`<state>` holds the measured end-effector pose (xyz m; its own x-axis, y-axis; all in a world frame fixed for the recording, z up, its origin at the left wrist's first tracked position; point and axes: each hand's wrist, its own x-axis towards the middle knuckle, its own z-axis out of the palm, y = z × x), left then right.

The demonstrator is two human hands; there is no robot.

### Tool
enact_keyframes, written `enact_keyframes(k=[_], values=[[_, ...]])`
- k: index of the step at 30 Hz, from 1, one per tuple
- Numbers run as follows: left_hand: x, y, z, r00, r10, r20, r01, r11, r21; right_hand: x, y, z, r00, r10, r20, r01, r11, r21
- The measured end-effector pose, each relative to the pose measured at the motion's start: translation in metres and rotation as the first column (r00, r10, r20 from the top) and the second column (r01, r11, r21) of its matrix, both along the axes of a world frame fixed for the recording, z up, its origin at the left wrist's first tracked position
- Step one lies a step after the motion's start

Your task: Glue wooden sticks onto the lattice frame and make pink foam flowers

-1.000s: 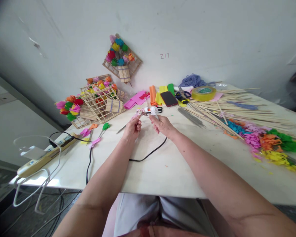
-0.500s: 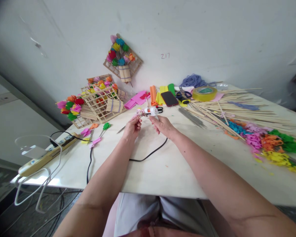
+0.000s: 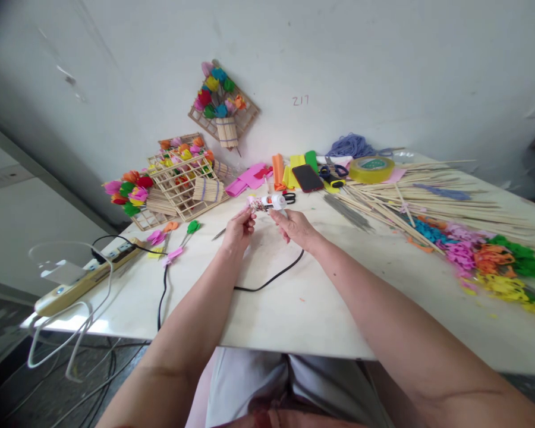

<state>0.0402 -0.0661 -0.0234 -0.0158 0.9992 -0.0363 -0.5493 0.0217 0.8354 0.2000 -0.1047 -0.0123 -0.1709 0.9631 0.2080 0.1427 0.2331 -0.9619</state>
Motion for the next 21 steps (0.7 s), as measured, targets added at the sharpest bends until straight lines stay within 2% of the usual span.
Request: enact_keyframes(k=[21], values=[[-0.002,0.0008,-0.0023,0.998,0.057,-0.006,-0.057,0.998,0.024,0.0016,0.0021,-0.0014,0.996,-0.046,0.072,0.043,0.998,0.041]])
